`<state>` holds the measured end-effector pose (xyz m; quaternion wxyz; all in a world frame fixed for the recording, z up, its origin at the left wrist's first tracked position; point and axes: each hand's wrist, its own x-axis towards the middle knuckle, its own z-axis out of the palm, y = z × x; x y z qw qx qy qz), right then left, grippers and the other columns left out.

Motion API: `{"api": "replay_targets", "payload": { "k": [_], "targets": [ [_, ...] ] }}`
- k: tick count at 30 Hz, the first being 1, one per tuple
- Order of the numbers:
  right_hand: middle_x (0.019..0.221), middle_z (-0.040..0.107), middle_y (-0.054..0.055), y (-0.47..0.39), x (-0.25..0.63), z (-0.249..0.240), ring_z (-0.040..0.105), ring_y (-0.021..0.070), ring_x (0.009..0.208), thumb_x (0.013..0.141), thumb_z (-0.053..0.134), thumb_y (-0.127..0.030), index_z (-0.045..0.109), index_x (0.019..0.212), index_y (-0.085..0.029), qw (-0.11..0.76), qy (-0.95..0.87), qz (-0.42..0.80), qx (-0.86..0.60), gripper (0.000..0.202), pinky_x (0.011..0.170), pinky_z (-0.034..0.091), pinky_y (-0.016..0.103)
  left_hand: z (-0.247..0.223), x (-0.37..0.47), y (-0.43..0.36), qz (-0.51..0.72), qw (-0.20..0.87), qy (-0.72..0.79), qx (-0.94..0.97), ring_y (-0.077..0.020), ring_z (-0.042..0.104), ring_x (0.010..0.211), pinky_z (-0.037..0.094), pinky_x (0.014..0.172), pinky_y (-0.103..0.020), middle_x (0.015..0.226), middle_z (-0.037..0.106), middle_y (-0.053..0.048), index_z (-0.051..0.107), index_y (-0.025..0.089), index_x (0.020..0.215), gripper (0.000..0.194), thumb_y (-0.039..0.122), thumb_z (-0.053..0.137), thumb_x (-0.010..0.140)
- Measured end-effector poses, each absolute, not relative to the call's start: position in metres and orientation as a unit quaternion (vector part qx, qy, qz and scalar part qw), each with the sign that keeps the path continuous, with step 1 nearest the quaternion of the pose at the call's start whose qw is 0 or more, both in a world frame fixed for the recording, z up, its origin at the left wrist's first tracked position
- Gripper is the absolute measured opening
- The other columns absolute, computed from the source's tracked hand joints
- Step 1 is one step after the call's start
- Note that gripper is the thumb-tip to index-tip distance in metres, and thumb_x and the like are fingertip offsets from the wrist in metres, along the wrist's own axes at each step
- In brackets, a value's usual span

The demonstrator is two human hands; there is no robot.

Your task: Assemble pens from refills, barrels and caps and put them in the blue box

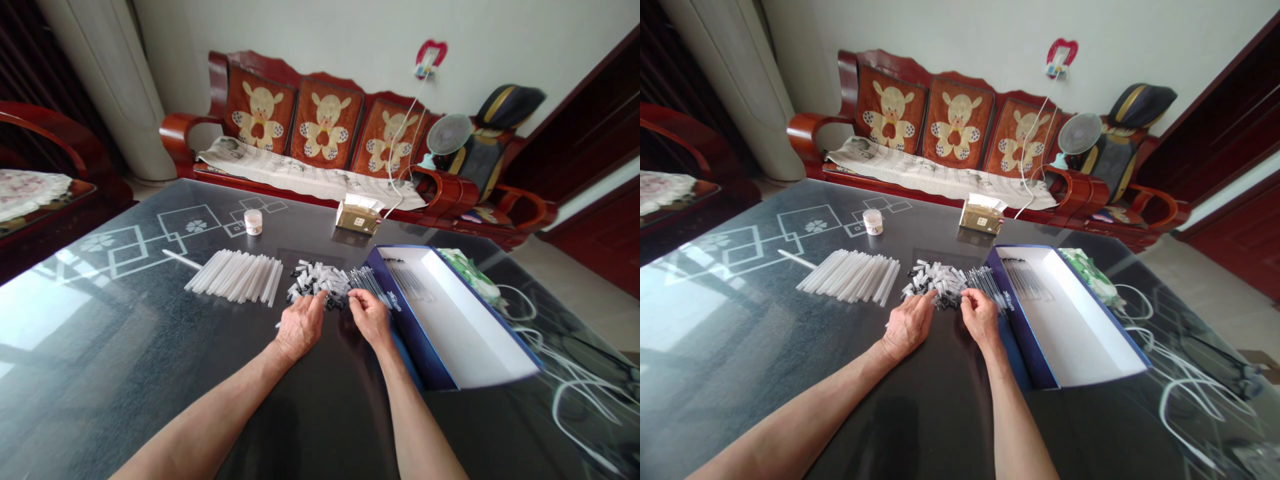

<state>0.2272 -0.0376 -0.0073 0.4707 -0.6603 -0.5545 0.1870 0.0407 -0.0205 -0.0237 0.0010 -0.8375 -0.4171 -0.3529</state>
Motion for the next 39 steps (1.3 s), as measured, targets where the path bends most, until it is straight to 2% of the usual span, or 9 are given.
{"api": "replay_targets", "payload": {
  "k": [5,9,13,18,23,26,39],
  "targets": [
    [0.075,0.065,0.003,-0.038,0.226,-0.012,0.058,0.0156,0.060,0.072,0.063,-0.027,0.066,0.083,-0.021,0.380,-0.640,0.135,-0.654,0.013,0.061,0.048,0.030,-0.023,0.041,-0.020,-0.384,-0.028,-0.413,-0.825,-0.0183,0.062,0.079,0.051,0.071,-0.028,0.087,0.067,-0.006,0.054,0.017,0.111,0.021,0.022,0.041,0.095],
    [0.082,0.064,0.004,-0.038,0.222,-0.012,0.059,0.0161,0.065,0.072,0.067,-0.028,0.064,0.082,-0.021,0.351,-0.658,0.113,-0.656,0.012,0.063,0.048,0.030,-0.023,0.041,-0.021,-0.382,-0.027,-0.411,-0.827,-0.0191,0.062,0.079,0.051,0.071,-0.029,0.086,0.067,-0.006,0.054,0.017,0.110,0.020,0.021,0.043,0.094],
    [0.079,0.063,0.004,-0.037,0.224,-0.012,0.060,0.0166,0.066,0.076,0.061,-0.023,0.065,0.078,-0.021,0.347,-0.675,0.121,-0.639,0.005,0.065,0.049,0.031,-0.023,0.041,-0.020,-0.378,-0.026,-0.413,-0.828,-0.0185,0.062,0.078,0.050,0.070,-0.028,0.084,0.066,-0.005,0.054,0.018,0.110,0.019,0.020,0.043,0.094],
    [0.077,0.063,0.003,-0.037,0.226,-0.009,0.059,0.0149,0.062,0.074,0.059,-0.022,0.067,0.080,-0.021,0.397,-0.633,0.179,-0.640,0.009,0.063,0.048,0.030,-0.025,0.041,-0.019,-0.383,-0.020,-0.408,-0.828,-0.0184,0.061,0.077,0.049,0.070,-0.028,0.084,0.065,-0.005,0.054,0.018,0.110,0.019,0.021,0.043,0.095],
    [0.068,0.059,-0.002,-0.037,0.218,-0.004,0.051,0.0107,0.054,0.079,0.061,-0.035,0.065,0.095,-0.021,0.479,-0.504,0.408,-0.591,0.021,0.051,0.042,0.024,-0.023,0.040,-0.020,-0.371,-0.019,-0.412,-0.832,-0.0178,0.060,0.077,0.049,0.070,-0.029,0.083,0.064,-0.005,0.056,0.018,0.111,0.022,0.022,0.040,0.096],
    [0.077,0.062,-0.001,-0.038,0.212,-0.008,0.055,0.0109,0.063,0.080,0.065,-0.038,0.064,0.099,-0.022,0.526,-0.458,0.501,-0.513,0.025,0.055,0.044,0.022,-0.020,0.040,-0.021,-0.358,-0.013,-0.414,-0.837,-0.0177,0.058,0.076,0.048,0.070,-0.029,0.081,0.062,-0.004,0.058,0.019,0.112,0.024,0.024,0.039,0.097],
    [0.082,0.062,-0.002,-0.041,0.206,0.000,0.057,0.0090,0.063,0.075,0.069,-0.030,0.065,0.089,-0.021,0.501,-0.481,0.491,-0.525,0.017,0.063,0.051,0.024,-0.019,0.040,-0.020,-0.340,0.009,-0.411,-0.845,-0.0188,0.054,0.075,0.046,0.070,-0.030,0.080,0.060,-0.006,0.062,0.021,0.114,0.028,0.025,0.040,0.097]
  ]
}}
